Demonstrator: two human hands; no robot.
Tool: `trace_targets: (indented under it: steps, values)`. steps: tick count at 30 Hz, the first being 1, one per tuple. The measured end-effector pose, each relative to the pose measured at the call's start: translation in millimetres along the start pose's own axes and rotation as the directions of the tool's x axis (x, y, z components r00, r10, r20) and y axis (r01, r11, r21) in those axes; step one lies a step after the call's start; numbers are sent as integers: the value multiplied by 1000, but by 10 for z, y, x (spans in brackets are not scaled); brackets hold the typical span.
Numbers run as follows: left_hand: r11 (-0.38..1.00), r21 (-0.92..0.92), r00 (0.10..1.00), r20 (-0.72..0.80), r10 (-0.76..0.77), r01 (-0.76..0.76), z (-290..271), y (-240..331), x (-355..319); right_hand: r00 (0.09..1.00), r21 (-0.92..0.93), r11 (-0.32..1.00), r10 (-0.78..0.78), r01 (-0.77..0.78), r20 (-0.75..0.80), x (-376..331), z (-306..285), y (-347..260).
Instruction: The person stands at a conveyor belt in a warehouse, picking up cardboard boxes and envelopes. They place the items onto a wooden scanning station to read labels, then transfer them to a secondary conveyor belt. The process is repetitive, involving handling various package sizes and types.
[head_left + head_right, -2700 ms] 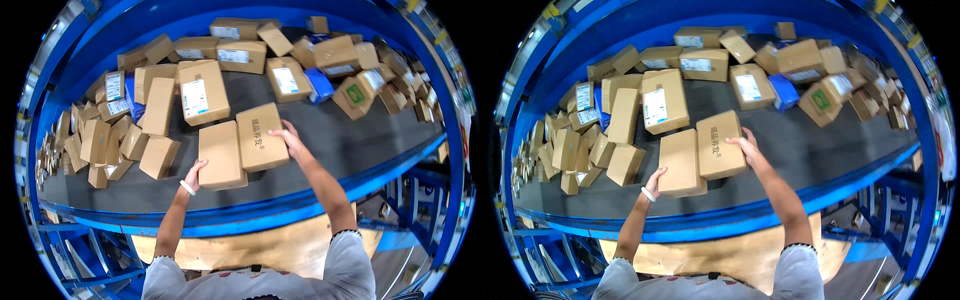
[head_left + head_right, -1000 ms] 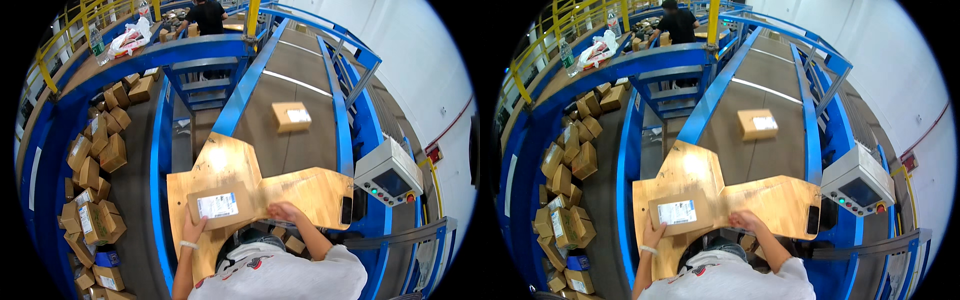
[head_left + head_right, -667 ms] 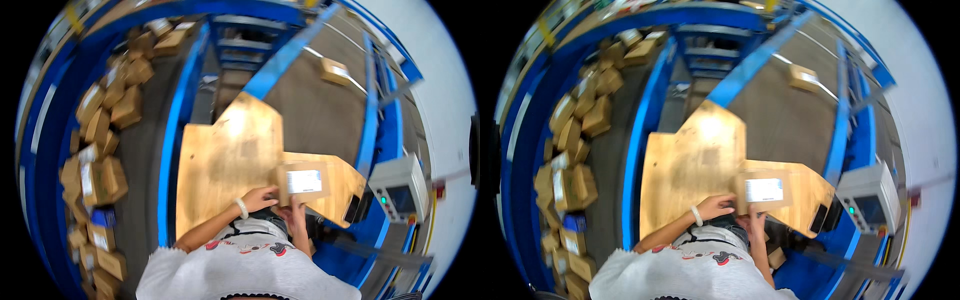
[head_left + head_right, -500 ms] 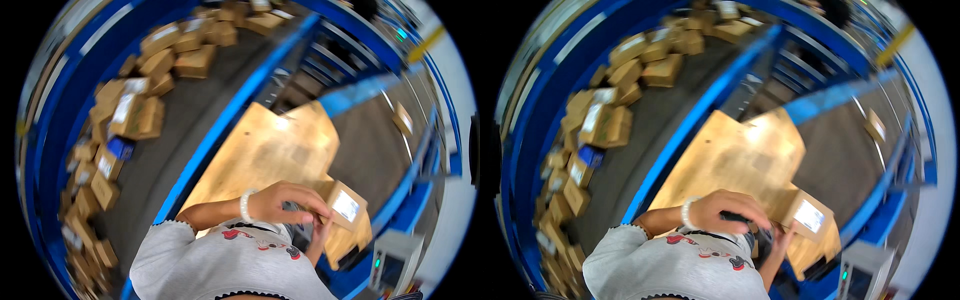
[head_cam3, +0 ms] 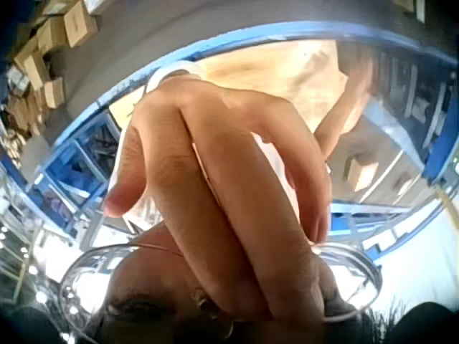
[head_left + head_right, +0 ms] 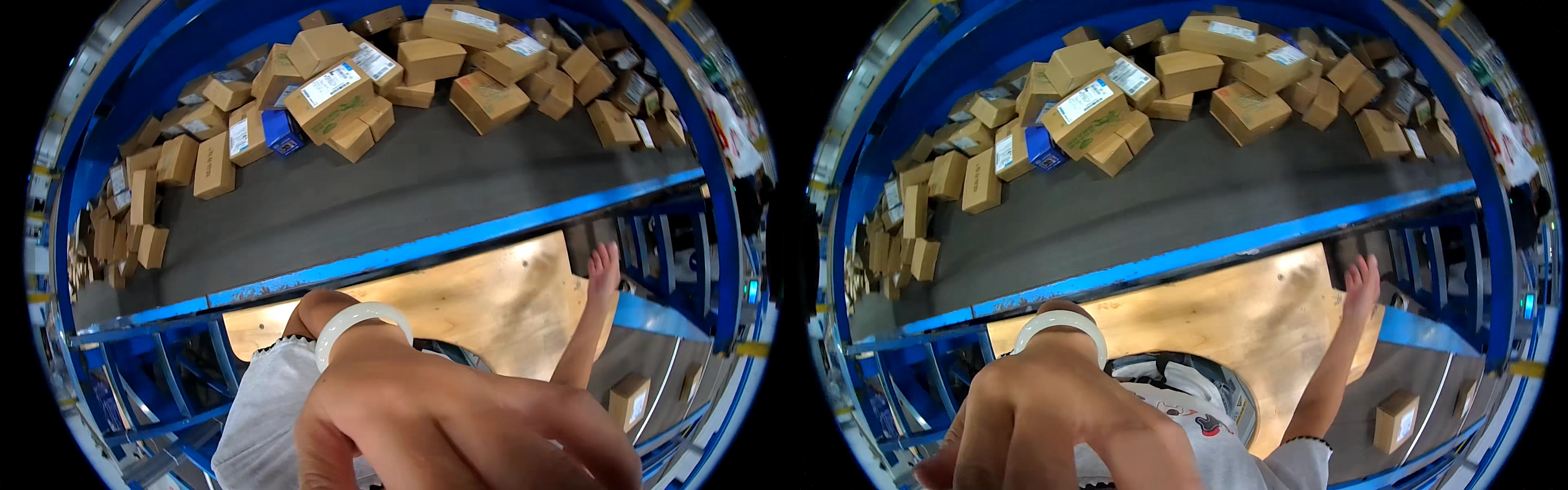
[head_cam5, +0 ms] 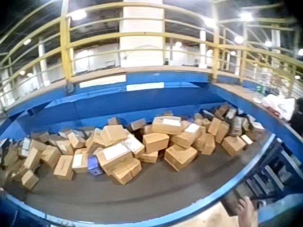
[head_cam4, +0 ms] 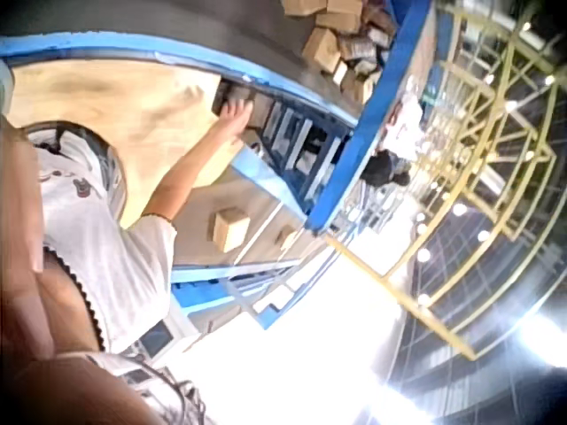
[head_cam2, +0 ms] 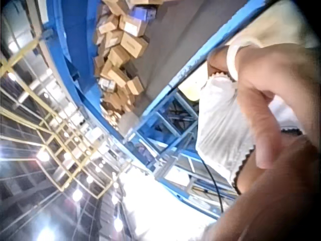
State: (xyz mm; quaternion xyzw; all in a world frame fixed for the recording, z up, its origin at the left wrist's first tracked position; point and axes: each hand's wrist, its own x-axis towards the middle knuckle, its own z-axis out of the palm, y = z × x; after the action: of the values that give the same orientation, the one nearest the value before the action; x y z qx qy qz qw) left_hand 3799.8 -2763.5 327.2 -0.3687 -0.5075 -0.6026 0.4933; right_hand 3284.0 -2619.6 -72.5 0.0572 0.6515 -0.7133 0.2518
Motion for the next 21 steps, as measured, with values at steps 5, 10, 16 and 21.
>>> trace_targets:
  steps: [5,10,16,21]
  values:
    - [948,86,951,24,-308,305,-1030,-310,-114,875,-223,970,186,-92,448,74,2462,89]
    - [273,324,420,-597,-683,906,-3324,-1795,-1685,796,-270,940,323,-208,512,522,3684,342]
    - [-254,704,587,-701,-405,664,-5589,-2891,-2528,706,-267,961,242,-78,665,1502,5512,54]
    - [-308,689,538,-713,-450,656,-6557,-3992,-2394,682,110,993,-52,-42,730,2548,6725,287]
